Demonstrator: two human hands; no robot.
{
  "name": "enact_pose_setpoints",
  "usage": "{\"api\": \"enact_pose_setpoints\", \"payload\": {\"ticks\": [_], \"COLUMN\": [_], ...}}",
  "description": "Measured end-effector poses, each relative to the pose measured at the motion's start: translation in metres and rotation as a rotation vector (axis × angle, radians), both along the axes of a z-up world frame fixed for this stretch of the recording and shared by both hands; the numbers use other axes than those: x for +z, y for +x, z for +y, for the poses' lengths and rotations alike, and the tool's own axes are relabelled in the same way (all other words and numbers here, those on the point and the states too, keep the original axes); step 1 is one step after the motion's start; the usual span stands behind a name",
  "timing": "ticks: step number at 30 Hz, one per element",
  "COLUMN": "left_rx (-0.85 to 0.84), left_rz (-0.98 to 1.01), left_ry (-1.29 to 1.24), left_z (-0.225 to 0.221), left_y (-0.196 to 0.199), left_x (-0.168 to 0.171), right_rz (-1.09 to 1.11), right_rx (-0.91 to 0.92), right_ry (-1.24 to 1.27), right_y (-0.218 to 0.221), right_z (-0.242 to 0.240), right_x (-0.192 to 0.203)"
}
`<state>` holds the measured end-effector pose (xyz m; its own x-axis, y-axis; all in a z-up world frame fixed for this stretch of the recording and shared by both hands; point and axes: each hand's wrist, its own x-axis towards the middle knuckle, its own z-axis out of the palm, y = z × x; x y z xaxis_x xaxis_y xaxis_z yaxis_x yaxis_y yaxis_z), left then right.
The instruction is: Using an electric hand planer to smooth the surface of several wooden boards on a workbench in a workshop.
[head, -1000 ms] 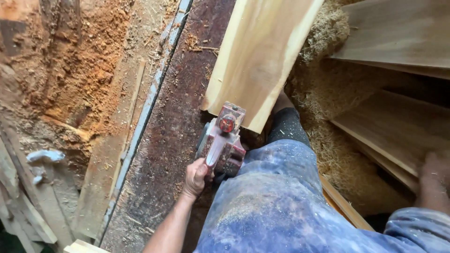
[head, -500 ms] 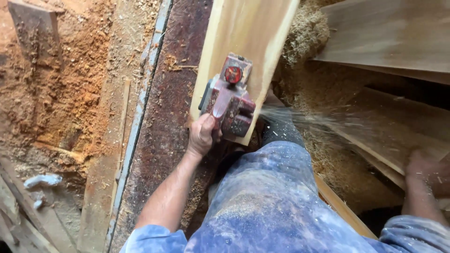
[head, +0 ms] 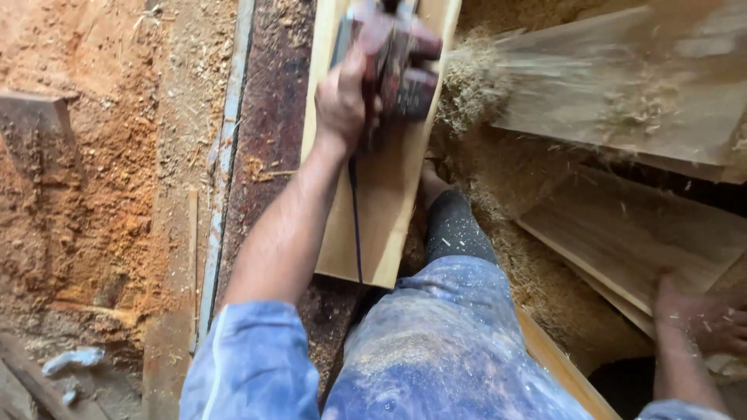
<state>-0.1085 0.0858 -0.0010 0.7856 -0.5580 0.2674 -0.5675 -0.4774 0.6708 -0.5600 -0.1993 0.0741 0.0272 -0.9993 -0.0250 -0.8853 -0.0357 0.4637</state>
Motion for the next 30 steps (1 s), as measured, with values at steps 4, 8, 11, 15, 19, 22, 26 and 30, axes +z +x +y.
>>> {"api": "enact_pose_setpoints", "payload": {"ticks": [4, 8, 11, 15, 19, 22, 26, 30], "left_rx": [0.263, 0.26, 0.259, -0.069, -0.013, 0.269, 0.474, 0.562], "left_rz": [0.784, 0.797, 0.802, 0.077, 0.089, 0.735, 0.963, 1.024], "left_ry": [-0.415, -0.457, -0.492, 0.004, 0.018, -0.087, -0.114, -0.166], "left_z": [-0.083, -0.083, -0.085, 0.019, 0.125, 0.18, 0.261, 0.3], "left_y": [0.052, 0.061, 0.063, 0.005, -0.126, -0.207, -0.302, -0.341], "left_x": [0.08, 0.073, 0.061, 0.016, 0.058, 0.111, 0.088, 0.078], "right_rz": [-0.027, -0.143, -0.375, -0.389, -0.311, -0.327, -0.422, -0.326], "right_rx": [-0.05, -0.233, -0.223, -0.047, -0.213, -0.095, -0.024, -0.063], "right_ry": [0.046, 0.072, 0.085, 0.175, 0.289, 0.478, 0.586, 0.519], "right_y": [0.027, -0.024, -0.078, -0.035, -0.075, -0.057, -0.053, -0.042], "right_z": [0.005, -0.02, -0.037, -0.008, -0.037, -0.028, -0.018, -0.011], "right_x": [0.014, -0.041, -0.086, -0.028, -0.069, -0.042, -0.029, -0.022]}}
